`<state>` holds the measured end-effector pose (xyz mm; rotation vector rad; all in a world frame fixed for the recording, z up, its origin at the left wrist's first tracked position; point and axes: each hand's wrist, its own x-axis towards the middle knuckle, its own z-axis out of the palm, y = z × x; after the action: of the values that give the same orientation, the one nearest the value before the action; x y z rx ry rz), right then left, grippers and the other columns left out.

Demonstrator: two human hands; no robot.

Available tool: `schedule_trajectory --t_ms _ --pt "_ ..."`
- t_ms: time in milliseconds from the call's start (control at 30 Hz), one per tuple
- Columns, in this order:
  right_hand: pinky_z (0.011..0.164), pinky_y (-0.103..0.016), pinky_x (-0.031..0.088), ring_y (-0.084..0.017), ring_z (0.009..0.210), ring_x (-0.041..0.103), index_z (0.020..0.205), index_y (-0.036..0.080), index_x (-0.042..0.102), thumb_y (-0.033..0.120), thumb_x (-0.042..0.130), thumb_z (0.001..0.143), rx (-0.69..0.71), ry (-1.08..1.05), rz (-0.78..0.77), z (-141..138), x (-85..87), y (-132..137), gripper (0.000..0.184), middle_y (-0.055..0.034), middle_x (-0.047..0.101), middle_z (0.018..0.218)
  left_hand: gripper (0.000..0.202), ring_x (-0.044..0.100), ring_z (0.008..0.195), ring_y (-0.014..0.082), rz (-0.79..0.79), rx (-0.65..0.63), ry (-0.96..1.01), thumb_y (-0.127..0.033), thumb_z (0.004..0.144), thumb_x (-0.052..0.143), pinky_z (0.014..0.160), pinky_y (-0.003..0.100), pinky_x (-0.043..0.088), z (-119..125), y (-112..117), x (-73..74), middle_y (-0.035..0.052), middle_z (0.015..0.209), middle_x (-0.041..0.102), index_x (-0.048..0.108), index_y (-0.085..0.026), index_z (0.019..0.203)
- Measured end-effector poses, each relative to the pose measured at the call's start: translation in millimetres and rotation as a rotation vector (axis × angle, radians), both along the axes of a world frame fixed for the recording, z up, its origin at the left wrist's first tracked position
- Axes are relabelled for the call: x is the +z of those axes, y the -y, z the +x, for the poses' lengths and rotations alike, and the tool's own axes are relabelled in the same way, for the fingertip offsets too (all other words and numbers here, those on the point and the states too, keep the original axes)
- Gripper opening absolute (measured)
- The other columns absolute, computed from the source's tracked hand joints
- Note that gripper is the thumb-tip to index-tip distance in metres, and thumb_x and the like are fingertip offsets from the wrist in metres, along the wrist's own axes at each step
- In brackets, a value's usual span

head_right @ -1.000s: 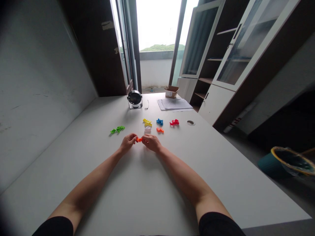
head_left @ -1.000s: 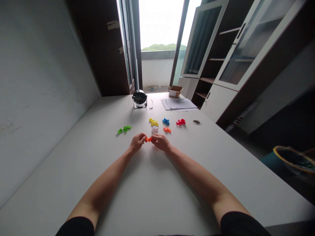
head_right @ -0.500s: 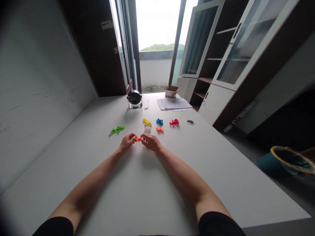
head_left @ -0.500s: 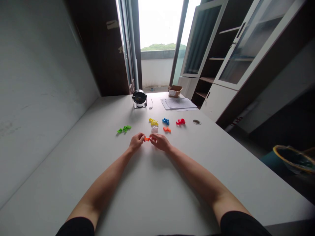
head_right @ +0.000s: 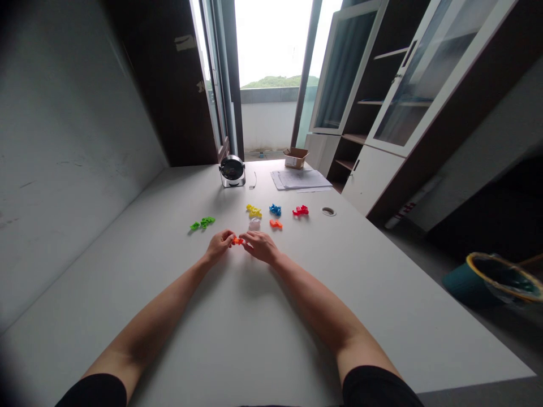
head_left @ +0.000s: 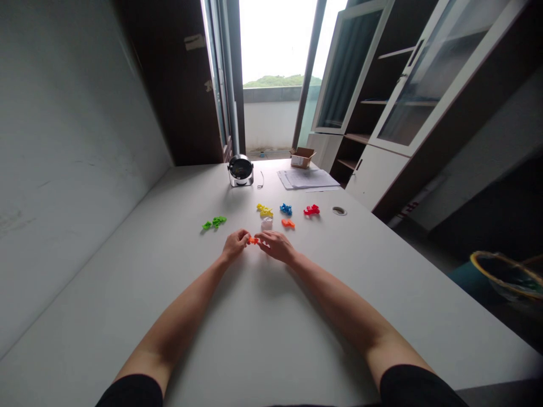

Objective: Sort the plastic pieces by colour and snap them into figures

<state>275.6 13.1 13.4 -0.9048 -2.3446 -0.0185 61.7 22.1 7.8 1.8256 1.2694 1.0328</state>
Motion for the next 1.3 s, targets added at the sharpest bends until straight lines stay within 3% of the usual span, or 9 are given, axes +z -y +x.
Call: schedule_trajectory --t_ms 733,1067,1300 --pt "0.075 -0.027 0.041 -0.018 0.086 0.06 0.121 0.022 0.059 0.026 0.056 0.095 0.003 0.053 0.044 -0.7 -1.6 -0.2 0.026 -0.0056 0.066 0.097 0.027 0.06 0.064 0.013 0.022 0.044 -0.137 -0.037 0.089 0.047 0.062 0.022 0.043 -0.1 6.0 9.0 0.0005 0.073 0.069 0.068 -0.019 0.086" --pt "0.076 -0.029 0.04 -0.018 0.084 0.057 0.113 0.023 0.063 0.03 0.053 0.099 -0.003 0.113 0.103 -0.6 1.5 0.6 0.018 -0.0053 0.063 0.091 0.027 0.06 0.064 0.0129 0.029 0.042 -0.165 -0.036 0.089 0.046 0.063 0.022 0.043 0.1 6.1 9.5 0.0004 0.072 0.069 0.068 -0.02 0.085" --pt "0.077 -0.028 0.04 -0.018 0.086 0.057 0.122 0.024 0.059 0.026 0.054 0.099 -0.013 0.113 0.125 -1.9 3.7 2.2 0.024 -0.0056 0.062 0.094 0.029 0.059 0.063 0.0128 0.03 0.028 -0.157 -0.038 0.09 0.046 0.062 0.022 0.042 0.1 5.8 10.1 0.0003 0.072 0.069 0.067 -0.02 0.084"
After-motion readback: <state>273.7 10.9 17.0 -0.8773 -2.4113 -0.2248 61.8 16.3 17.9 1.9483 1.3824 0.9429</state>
